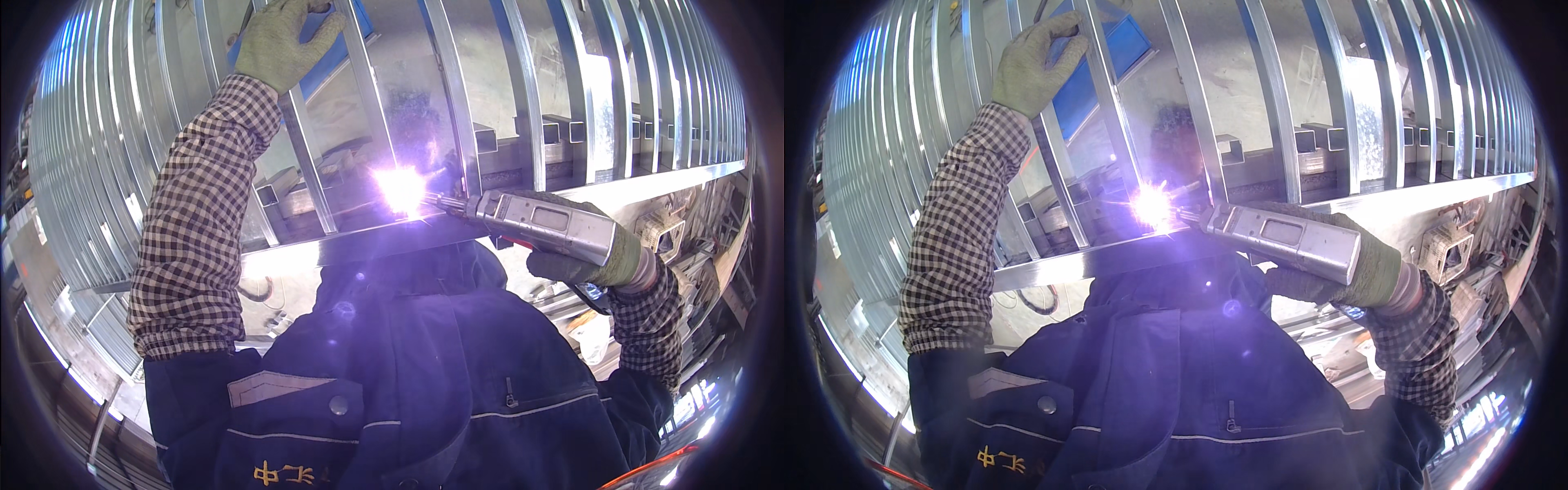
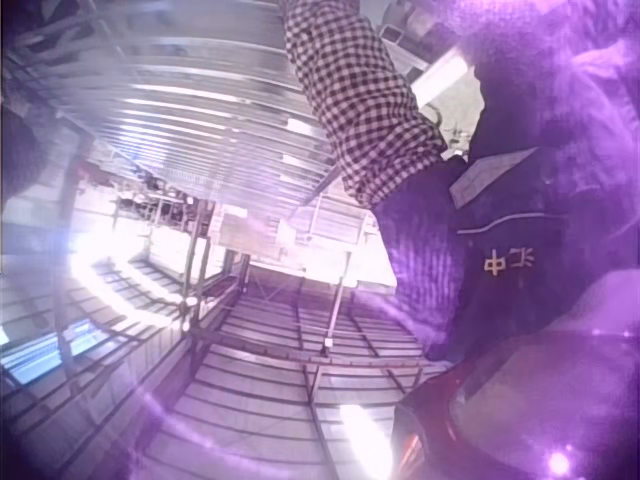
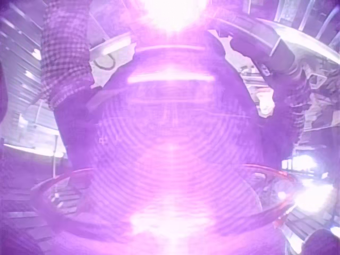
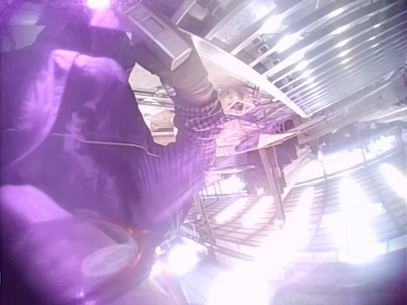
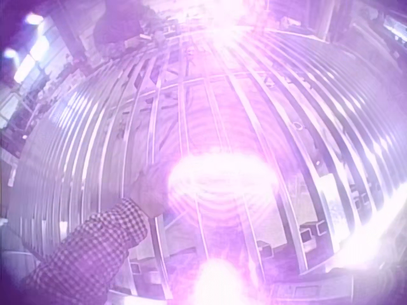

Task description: The person welds a metal frame using a handheld welding torch. They move the torch along the joints of the frame, creating bright sparks and fusing the metal pieces together.

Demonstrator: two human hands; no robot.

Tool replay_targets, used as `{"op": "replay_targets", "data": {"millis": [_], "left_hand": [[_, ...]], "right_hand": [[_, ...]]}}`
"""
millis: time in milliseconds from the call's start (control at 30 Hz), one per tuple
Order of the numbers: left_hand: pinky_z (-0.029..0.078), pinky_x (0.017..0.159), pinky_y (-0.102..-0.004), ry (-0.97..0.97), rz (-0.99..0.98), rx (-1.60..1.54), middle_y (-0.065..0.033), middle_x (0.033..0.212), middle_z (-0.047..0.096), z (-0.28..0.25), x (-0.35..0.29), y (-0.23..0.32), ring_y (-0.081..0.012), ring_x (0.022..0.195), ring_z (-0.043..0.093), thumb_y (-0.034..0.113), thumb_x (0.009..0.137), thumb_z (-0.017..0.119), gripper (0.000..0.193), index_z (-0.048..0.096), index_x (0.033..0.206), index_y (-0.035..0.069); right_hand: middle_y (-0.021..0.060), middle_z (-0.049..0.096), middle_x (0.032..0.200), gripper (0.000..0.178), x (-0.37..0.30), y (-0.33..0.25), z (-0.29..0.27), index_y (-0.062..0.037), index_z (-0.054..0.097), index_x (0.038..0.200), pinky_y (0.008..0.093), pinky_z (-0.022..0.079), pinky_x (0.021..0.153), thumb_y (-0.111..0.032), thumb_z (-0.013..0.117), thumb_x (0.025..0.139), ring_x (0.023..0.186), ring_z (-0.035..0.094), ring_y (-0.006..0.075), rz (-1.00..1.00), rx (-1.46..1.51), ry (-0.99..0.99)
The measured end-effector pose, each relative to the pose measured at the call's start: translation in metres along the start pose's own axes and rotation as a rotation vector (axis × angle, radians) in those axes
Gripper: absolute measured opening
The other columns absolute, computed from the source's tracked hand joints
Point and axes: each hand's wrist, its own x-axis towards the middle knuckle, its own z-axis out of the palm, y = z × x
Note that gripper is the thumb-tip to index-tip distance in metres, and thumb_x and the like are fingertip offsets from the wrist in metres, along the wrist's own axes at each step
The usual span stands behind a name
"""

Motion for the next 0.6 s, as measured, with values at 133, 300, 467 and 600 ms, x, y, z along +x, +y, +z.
{"op": "replay_targets", "data": {"millis": [133,300,467,600], "left_hand": [[0.055,0.113,-0.0415,0.022,0.01,-0.007,-0.0091,0.123,0.078,0.001,0.001,-0.006,-0.0266,0.121,0.073,0.037,0.101,0.077,0.042,0.074,0.133,0.01],[0.055,0.112,-0.0413,0.026,0.032,-0.011,-0.0086,0.123,0.078,0.002,-0.001,-0.008,-0.0254,0.123,0.072,0.038,0.101,0.076,0.042,0.074,0.133,0.01],[0.052,0.115,-0.0422,-0.071,-0.02,0.004,-0.0122,0.131,0.074,-0.004,0.001,-0.008,-0.0258,0.128,0.068,0.039,0.098,0.077,0.05,0.069,0.14,0.012],[0.046,0.12,-0.05,-0.244,-0.044,0.222,-0.0238,0.145,0.064,-0.012,0.003,-0.008,-0.0352,0.14,0.059,0.042,0.087,0.084,0.076,0.059,0.153,0.015]], "right_hand": [[0.0044,0.071,0.108,0.053,0.003,0.0,-0.003,0.0022,0.056,0.152,0.0281,0.056,0.076,-0.015,0.073,0.104,0.083,0.062,0.009,-0.292,-0.535,-0.06],[0.0056,0.072,0.109,0.057,0.003,-0.004,-0.009,0.0015,0.061,0.146,0.0292,0.057,0.079,-0.016,0.083,0.097,0.087,0.065,0.0117,-0.135,-0.388,-0.037],[0.0053,0.074,0.105,0.058,0.009,-0.007,-0.014,0.0019,0.062,0.143,0.0316,0.059,0.079,-0.014,0.087,0.093,0.086,0.068,0.0136,-0.339,-0.714,-0.077],[0.005,0.073,0.098,0.059,0.011,-0.012,-0.017,0.0003,0.063,0.142,0.0308,0.059,0.075,-0.014,0.088,0.091,0.081,0.068,0.0142,-0.341,-0.702,-0.107]]}}
